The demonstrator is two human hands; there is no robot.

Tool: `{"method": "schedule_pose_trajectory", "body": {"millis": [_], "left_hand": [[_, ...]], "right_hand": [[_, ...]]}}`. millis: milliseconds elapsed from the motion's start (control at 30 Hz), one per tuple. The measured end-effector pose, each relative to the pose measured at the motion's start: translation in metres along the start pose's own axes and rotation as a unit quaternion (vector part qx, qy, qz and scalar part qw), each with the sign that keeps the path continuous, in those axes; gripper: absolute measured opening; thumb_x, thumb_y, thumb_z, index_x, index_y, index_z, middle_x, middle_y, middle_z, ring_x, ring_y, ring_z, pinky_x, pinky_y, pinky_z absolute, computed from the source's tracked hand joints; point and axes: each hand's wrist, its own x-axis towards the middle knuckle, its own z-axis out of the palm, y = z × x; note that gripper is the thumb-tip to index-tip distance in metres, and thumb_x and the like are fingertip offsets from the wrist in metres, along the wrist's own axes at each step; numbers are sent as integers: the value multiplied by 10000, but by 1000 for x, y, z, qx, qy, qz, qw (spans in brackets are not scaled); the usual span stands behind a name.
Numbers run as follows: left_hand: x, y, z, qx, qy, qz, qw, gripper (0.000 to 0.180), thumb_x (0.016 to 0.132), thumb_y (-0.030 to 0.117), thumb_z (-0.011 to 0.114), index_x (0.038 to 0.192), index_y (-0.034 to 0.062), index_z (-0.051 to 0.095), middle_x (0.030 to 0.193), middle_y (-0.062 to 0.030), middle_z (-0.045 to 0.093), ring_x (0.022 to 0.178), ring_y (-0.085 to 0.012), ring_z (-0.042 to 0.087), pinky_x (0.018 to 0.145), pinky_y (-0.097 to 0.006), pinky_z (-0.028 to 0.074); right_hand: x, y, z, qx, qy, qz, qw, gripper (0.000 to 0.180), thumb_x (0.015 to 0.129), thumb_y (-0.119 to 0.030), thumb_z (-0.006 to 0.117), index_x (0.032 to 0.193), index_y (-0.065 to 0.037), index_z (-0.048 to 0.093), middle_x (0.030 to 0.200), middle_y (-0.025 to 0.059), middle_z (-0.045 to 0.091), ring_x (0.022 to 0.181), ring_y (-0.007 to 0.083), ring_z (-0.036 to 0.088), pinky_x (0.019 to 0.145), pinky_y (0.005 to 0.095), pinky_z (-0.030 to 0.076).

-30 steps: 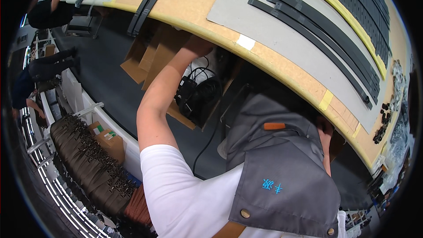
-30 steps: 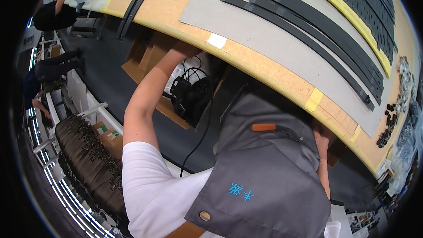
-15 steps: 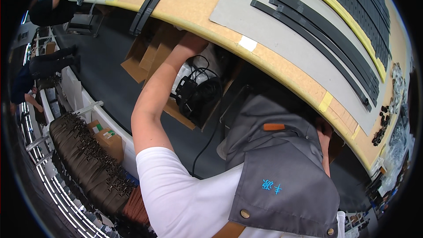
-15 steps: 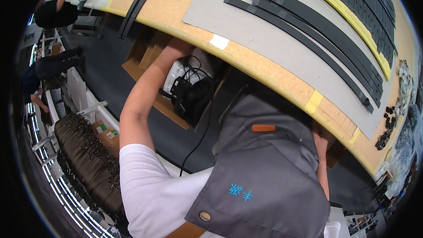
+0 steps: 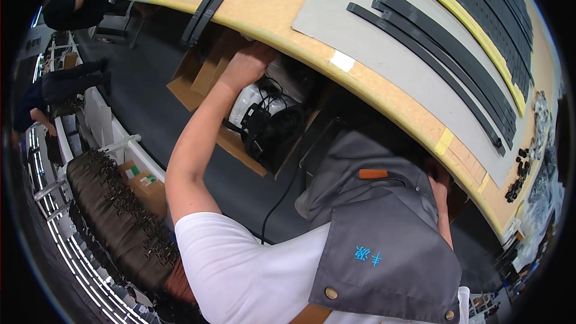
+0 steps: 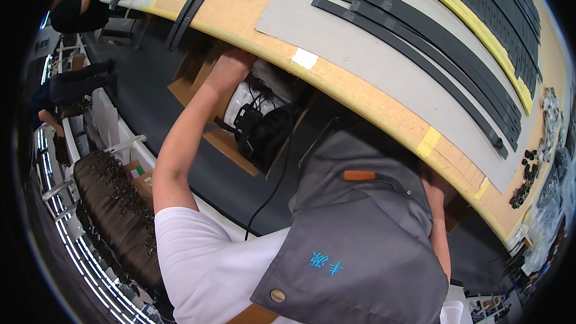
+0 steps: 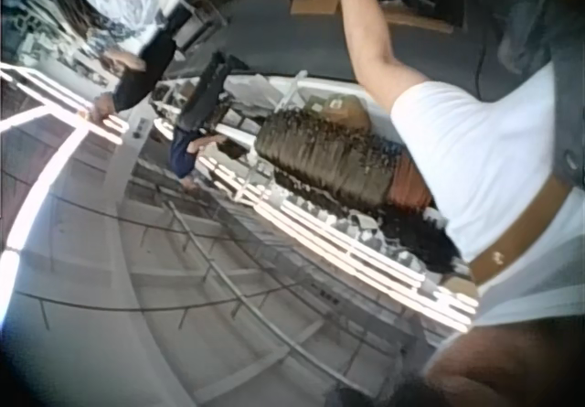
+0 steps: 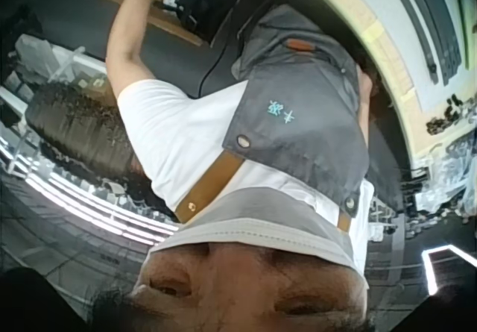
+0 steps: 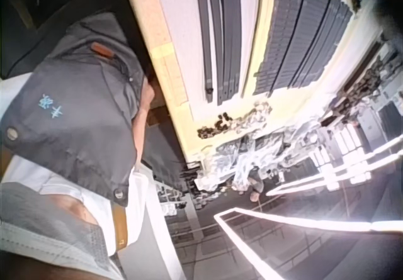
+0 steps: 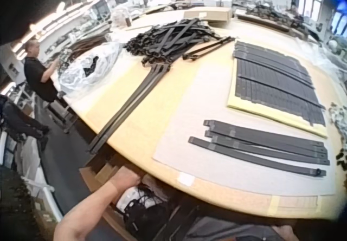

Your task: The person assembles small black bags by attaching metal clasps to the ends of black fabric strips. They retrieve a bag of white cotton rolls from a box, place them on the table, and then proceed to attach the clasps to the fabric strips one by one.

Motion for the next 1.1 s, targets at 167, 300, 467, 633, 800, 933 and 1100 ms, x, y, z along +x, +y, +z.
{"method": "schedule_pose_trajectory", "body": {"millis": [167,300,467,633,800,933,1100], "left_hand": [[-11,5,-41,10,15,-54,998,118,818,62,680,935,66,663,1038,-123,649,1003,-341,667,806,-451,589],[-15,15,-68,-29,125,-61,990,149,797,-28,683,879,21,568,919,-149,576,874,-369,626,721,-480,548],[-28,40,-90,-42,197,-79,976,177,775,-98,653,806,-7,505,864,-157,528,807,-363,575,682,-465,502],[-31,73,-132,-30,198,-131,971,187,776,-131,637,779,-19,486,829,-149,511,770,-351,559,661,-436,485],[-21,128,-194,-12,209,-122,970,193,770,-144,648,765,-22,499,825,-130,541,707,-303,556,620,-404,478],[-13,151,-252,-1,249,-159,955,214,740,-139,671,752,-10,500,832,-114,545,669,-274,538,588,-365,477],[15,184,-317,2,302,-94,949,216,713,-177,670,756,-25,522,817,-123,590,602,-200,491,525,-305,405]], "right_hand": [[-2,-7,5,68,29,47,996,172,996,-78,692,1157,-19,709,1097,124,725,1049,205,681,965,331,520],[-2,-13,11,108,54,76,990,146,1008,-62,667,1141,-14,708,1069,106,717,1022,176,661,958,319,512],[1,-22,7,87,47,61,993,140,1013,-47,653,1139,-12,705,1063,96,721,1019,167,662,958,315,511],[-1,-4,15,113,58,68,990,145,1013,-54,654,1142,-17,706,1060,100,725,1024,179,669,959,316,511],[2,-5,1,65,-10,40,997,294,996,-185,724,1249,-36,734,1217,163,741,1161,284,685,1040,378,498],[2,-14,-8,44,-32,-73,996,232,962,-11,656,1188,-24,706,1122,109,715,1050,216,678,970,329,517],[-11,-73,-33,124,-95,-21,988,210,1007,-98,656,1195,-27,717,1138,103,723,1093,203,677,994,328,507]]}}
